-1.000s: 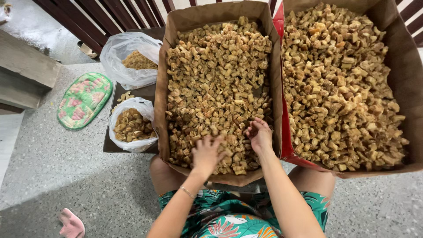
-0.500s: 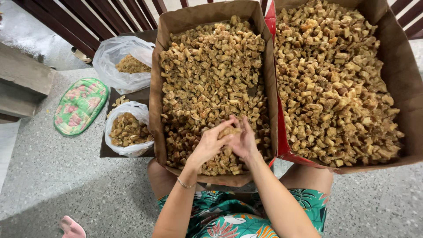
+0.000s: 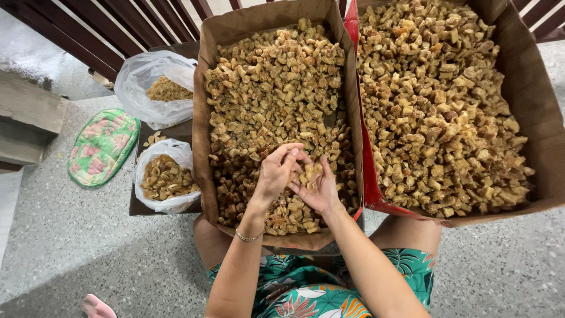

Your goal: The person sits on the floor with two large cardboard boxes filled with dried fruit pieces. They repeatedly scoop handfuls of the pieces from the left box, sift them through their fingers, and drop them back into the same box. Occasionally, they transfer a small amount of the pieces into a plastic bag on the floor.

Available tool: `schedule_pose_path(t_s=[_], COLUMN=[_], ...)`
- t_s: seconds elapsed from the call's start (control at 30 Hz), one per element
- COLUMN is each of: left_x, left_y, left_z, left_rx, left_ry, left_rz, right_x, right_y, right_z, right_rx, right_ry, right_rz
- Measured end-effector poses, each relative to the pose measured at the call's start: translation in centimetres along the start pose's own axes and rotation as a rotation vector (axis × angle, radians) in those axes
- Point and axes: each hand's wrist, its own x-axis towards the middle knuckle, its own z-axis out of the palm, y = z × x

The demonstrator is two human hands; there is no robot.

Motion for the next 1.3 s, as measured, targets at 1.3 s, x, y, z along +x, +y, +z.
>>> schedule_pose_path(t_s=[1.3], left_x=[8.4], left_y=[-11.4], left_z=[-3.5], left_rx=[1.033], left_ry=[0.269], left_rz=[-0.163], right_x=[0.6], right_y=[-1.5], right_z=[-2.3], right_rx=[0.052], right_ry=[0.391], right_rz=[-0.244])
